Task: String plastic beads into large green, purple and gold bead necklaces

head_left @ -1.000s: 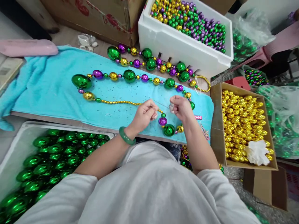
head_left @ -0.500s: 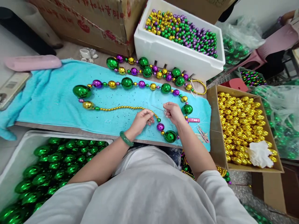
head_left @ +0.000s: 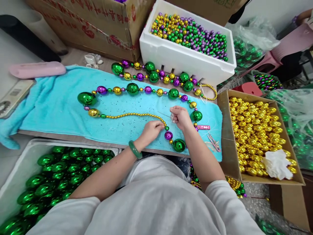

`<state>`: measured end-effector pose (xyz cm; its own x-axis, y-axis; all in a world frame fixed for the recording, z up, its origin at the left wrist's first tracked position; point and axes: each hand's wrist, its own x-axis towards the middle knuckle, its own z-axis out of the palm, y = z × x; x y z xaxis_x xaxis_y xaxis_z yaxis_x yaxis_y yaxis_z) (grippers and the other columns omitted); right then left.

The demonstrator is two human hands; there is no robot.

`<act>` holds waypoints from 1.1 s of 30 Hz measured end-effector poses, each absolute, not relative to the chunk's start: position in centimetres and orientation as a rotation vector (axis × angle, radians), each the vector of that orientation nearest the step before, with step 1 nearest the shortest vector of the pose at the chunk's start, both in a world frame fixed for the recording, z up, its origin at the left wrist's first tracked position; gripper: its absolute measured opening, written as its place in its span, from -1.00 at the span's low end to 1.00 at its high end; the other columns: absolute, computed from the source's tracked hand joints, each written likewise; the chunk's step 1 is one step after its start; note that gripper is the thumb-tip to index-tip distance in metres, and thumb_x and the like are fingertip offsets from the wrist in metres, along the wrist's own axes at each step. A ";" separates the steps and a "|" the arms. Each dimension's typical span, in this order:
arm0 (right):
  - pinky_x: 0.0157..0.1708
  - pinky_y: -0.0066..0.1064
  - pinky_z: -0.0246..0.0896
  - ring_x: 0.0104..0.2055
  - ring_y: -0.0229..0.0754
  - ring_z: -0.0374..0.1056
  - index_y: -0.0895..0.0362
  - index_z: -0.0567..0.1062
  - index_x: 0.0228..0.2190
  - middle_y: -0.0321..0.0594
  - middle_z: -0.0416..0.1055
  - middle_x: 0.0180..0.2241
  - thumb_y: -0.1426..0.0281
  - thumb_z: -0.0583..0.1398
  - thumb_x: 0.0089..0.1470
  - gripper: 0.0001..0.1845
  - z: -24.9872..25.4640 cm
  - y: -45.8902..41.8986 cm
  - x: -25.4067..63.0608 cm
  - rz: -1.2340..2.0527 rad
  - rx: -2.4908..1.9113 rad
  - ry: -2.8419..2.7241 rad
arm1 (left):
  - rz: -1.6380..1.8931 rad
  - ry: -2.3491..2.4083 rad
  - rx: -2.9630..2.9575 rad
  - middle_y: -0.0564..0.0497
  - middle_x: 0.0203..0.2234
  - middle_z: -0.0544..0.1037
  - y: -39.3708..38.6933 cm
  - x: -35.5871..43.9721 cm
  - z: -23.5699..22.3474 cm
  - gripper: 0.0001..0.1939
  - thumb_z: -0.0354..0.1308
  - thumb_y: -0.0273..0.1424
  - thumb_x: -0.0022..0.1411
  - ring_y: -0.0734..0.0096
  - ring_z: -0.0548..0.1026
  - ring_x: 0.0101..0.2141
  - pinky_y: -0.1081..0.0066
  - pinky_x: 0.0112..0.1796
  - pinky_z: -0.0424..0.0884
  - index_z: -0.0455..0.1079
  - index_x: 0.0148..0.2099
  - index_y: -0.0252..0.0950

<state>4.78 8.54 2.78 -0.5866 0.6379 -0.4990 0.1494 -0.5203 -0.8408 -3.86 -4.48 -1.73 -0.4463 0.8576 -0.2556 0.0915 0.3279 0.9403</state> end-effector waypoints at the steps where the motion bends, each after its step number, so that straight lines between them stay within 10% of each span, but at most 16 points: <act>1: -0.75 -0.61 -0.36 -0.76 -0.48 -0.12 0.09 0.16 -0.54 -0.58 -0.04 -0.75 0.36 0.32 -0.22 -0.62 2.5 8.8 5.0 2.181 -1.239 -1.314 | 1.198 1.836 0.923 0.06 -0.55 0.51 -4.5 -3.9 -1.7 -0.87 0.13 -0.43 0.06 0.40 0.38 -0.46 0.41 -0.34 0.29 0.47 -0.49 -0.25; 19: -0.69 -0.53 -0.21 -0.72 -0.41 -0.04 0.09 0.20 -0.55 -0.49 0.03 -0.72 0.37 0.23 -0.05 -0.74 3.2 8.3 4.6 1.939 -1.260 -1.656 | 1.053 1.678 0.842 0.14 -0.71 0.29 -4.0 -5.7 -0.4 -0.78 0.20 -0.37 0.04 0.51 0.19 -0.60 0.47 -0.52 0.08 0.35 -0.60 -0.30; 28: -0.25 -0.26 0.19 -0.27 -0.06 0.31 0.18 0.37 -0.32 -0.03 0.44 -0.34 0.44 0.02 0.13 -0.86 4.6 0.0 4.6 0.739 -0.420 -2.905 | 1.108 1.450 0.503 0.14 -0.76 0.19 -3.8 -6.3 -1.8 -0.67 0.21 -0.47 -0.03 0.57 0.13 -0.63 0.50 -0.60 0.11 0.15 -0.70 -0.28; 33: -0.26 -0.12 0.21 -0.21 0.07 0.33 0.24 0.40 -0.22 0.07 0.44 -0.28 0.52 -0.03 0.16 -0.76 2.9 -2.8 4.9 0.199 0.108 -3.232 | 1.003 1.259 0.474 0.07 -0.68 0.39 -4.2 -7.3 -1.6 -0.85 0.30 -0.39 -0.13 0.51 0.30 -0.61 0.50 -0.61 0.22 0.39 -0.57 -0.32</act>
<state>4.94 -2.77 2.91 -0.9929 -0.0726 -0.0942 -0.0605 0.9902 -0.1256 -7.29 -4.21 -1.63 -0.0189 0.8289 -0.5590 -0.3597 0.5161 0.7774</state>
